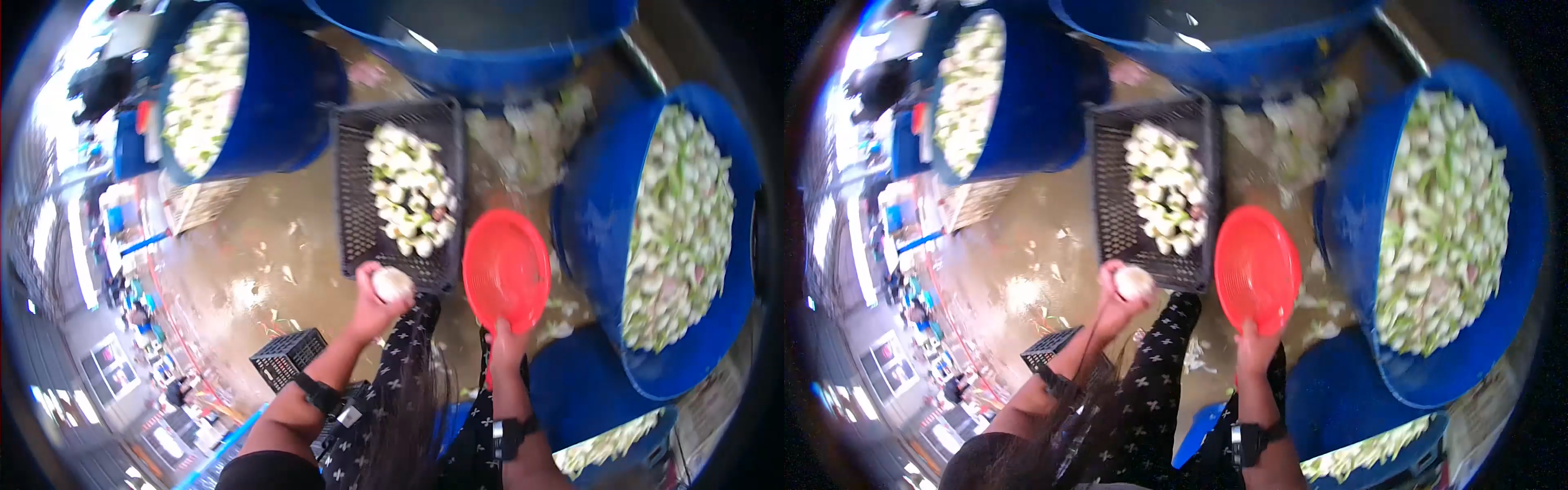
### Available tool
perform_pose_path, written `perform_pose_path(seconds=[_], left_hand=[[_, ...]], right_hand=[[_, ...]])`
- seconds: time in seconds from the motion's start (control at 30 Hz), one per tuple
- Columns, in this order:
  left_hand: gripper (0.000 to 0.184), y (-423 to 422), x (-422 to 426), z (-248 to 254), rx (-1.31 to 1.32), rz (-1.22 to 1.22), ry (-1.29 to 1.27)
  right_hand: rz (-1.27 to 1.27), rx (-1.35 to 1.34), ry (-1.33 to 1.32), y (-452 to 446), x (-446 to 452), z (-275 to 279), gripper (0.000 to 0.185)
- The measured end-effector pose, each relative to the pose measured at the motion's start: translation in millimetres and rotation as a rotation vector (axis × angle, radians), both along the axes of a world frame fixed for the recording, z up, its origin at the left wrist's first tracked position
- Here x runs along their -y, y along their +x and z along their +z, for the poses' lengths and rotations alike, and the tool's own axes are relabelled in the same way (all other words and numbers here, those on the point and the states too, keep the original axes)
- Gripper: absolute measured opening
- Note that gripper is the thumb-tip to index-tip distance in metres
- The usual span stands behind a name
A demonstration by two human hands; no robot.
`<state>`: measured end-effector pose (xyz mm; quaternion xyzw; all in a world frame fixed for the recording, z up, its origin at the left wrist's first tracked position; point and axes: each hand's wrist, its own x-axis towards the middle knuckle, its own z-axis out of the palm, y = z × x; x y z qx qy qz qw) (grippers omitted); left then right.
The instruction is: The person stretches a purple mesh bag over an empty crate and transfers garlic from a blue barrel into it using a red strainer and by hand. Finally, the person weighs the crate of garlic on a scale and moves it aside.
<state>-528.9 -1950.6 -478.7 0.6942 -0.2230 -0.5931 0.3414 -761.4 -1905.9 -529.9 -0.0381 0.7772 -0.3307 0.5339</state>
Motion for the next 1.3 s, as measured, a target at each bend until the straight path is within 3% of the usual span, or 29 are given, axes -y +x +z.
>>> perform_pose_path(seconds=[0.07,0.13,0.3,0.4,0.47,0.6,0.7,0.77,0.87,0.9,0.97,1.0,1.03,1.07,1.1,1.17,1.2,1.23,1.27,1.3], left_hand=[[0.069,-6.4,-22.5,20.4,0.047,0.05,-0.023],[0.067,-21.8,-11.2,76.6,-0.109,0.193,0.092],[0.061,-1.0,-16.1,140.4,-0.168,0.333,0.061],[0.051,42.7,-20.2,173.1,-0.299,0.414,0.004],[0.048,79.4,-30.6,183.8,-0.322,0.435,-0.063],[0.048,145.8,-52.3,214.3,-0.28,0.472,-0.137],[0.035,185.5,-65.7,219.3,-0.359,0.653,-0.101],[0.027,205.3,-71.2,225.4,-0.537,0.828,0.007],[0.029,260.4,-53.4,237.8,-0.634,0.799,0.028],[0.031,301.7,-36.0,222.4,-0.764,0.79,-0.138],[0.043,396.5,25.1,261.7,-0.869,0.858,-0.56],[0.054,431.7,52.6,312.2,-0.615,1.035,-0.666],[0.07,458.6,67.4,372.0,-0.586,1.043,-0.874],[0.079,476.5,74.2,423.3,-0.444,1.274,-0.771],[0.074,479.5,73.5,454.2,-0.345,1.303,-0.675],[0.067,485.1,83.3,443.5,-0.175,1.248,-0.563],[0.064,480.0,87.7,413.6,-0.103,1.172,-0.552],[0.057,462.7,83.6,376.9,0.042,1.031,-0.418],[0.054,431.3,70.5,325.3,0.027,0.909,-0.444],[0.052,400.1,60.2,273.5,0.015,0.785,-0.474]], right_hand=[[0.172,0.04,-0.024,-21.2,-13.1,41.4,0.051],[0.245,0.094,-0.028,-46.2,-22.7,85.6,0.069],[0.313,-0.066,-0.128,-91.3,-52.2,190.7,0.073],[0.199,-0.247,-0.215,-91.6,-68.1,244.1,0.068],[0.073,-0.348,-0.137,-85.0,-79.0,272.8,0.067],[-0.063,-0.292,-0.085,-75.0,-104.1,283.5,0.068],[-0.059,-0.177,-0.04,-52.3,-104.4,301.4,0.068],[-0.004,-0.203,-0.119,-32.9,-102.3,319.4,0.068],[0.071,-0.226,-0.226,-23.7,-99.6,331.3,0.07],[0.028,-0.263,-0.221,-24.9,-100.4,330.5,0.07],[-0.019,-0.277,-0.259,-14.3,-99.4,345.9,0.071],[-0.029,-0.275,-0.267,-11.0,-101.2,350.9,0.071],[-0.024,-0.29,-0.329,-9.8,-103.3,354.8,0.069],[-0.017,-0.307,-0.391,-9.6,-104.3,356.3,0.069],[-0.023,-0.311,-0.394,-12.8,-103.3,355.3,0.069],[0.009,-0.267,-0.342,-29.4,-105.1,346.7,0.066],[0.014,-0.24,-0.313,-37.6,-109.0,339.9,0.065],[0.001,-0.214,-0.283,-43.8,-122.0,333.4,0.064],[-0.047,-0.193,-0.248,-35.8,-146.8,337.5,0.063],[-0.173,-0.114,-0.382,-7.7,-135.3,372.8,0.049]])
